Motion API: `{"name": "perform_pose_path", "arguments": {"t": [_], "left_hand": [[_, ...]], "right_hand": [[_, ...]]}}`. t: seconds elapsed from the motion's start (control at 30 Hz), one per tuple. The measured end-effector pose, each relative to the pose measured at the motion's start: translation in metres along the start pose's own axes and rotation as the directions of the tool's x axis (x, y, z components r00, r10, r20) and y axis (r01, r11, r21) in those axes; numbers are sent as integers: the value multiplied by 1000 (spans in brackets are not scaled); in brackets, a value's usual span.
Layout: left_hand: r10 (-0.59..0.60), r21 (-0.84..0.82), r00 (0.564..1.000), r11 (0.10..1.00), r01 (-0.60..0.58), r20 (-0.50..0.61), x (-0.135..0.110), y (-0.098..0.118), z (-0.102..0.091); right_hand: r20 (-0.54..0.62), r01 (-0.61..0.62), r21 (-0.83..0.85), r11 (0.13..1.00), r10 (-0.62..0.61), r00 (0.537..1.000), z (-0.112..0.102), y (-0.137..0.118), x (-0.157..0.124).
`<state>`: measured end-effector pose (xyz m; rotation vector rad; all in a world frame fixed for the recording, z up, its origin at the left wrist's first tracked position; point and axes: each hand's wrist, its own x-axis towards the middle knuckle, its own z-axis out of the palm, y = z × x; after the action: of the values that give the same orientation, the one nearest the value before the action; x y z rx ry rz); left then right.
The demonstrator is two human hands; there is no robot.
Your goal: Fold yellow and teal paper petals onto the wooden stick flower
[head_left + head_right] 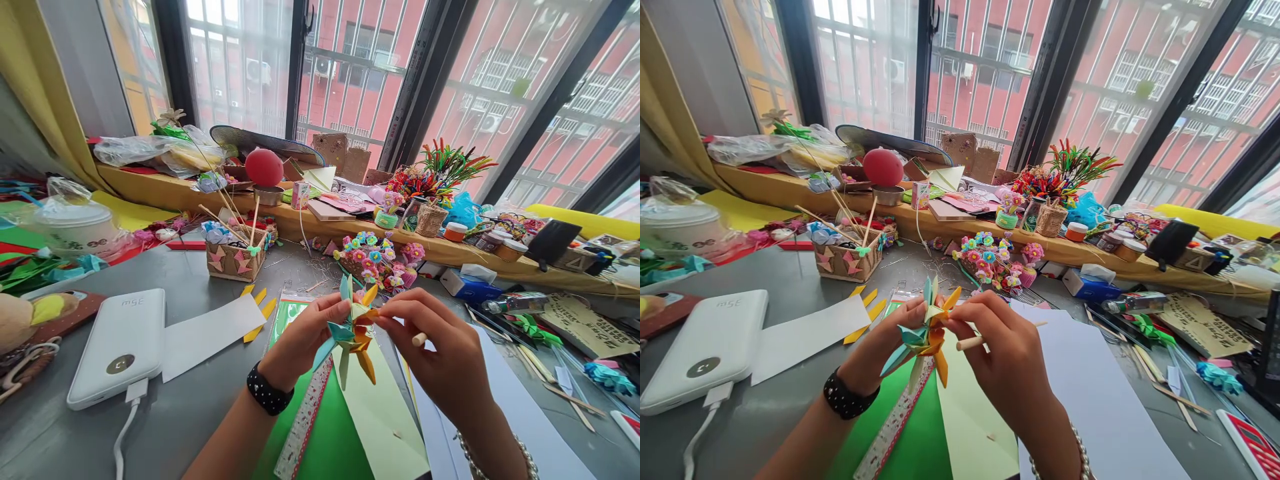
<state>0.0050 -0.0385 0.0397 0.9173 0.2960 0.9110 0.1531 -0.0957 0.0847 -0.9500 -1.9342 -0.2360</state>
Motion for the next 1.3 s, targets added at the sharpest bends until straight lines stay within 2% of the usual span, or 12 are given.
{"name": "perform_pose_path", "arguments": {"t": [0.17, 0.43, 0.57, 0.7, 0.83, 0.93, 1.07, 1.17, 1.3], "left_hand": [[-35, -28, 999, 999, 35, -3, -2, 3, 4], [-49, 73, 999, 996, 49, -2, -1, 2, 0], [-35, 87, 998, 995, 40, -55, -5, 9, 6], [27, 12, 995, 1000, -28, 93, -8, 15, 12], [74, -65, 978, 996, -62, 195, -7, 11, 7], [72, -83, 971, 995, -54, 229, -6, 8, 3], [52, 42, 974, 997, -63, 222, -5, 5, 5], [118, 94, 966, 985, -143, 229, -4, 2, 5], [159, 22, 958, 985, -169, 237, -3, -1, -2]], "right_hand": [[9, -21, 8, 1000, 21, 1000, 1, -1, -1], [8, 17, -1, 1000, -17, 1000, 4, -2, -1], [-33, -46, -18, 999, 45, 998, 7, 1, -2], [-80, -169, -41, 985, 165, 983, 8, 3, -3], [-132, -256, -82, 963, 244, 961, 7, 0, -3], [-180, -300, -151, 942, 272, 945, 7, 0, -2], [-190, -336, -219, 916, 298, 935, 8, 1, -2], [-167, -374, -244, 895, 341, 925, 9, 1, -2], [-86, -404, -172, 899, 394, 915, 6, 0, -2]]}}
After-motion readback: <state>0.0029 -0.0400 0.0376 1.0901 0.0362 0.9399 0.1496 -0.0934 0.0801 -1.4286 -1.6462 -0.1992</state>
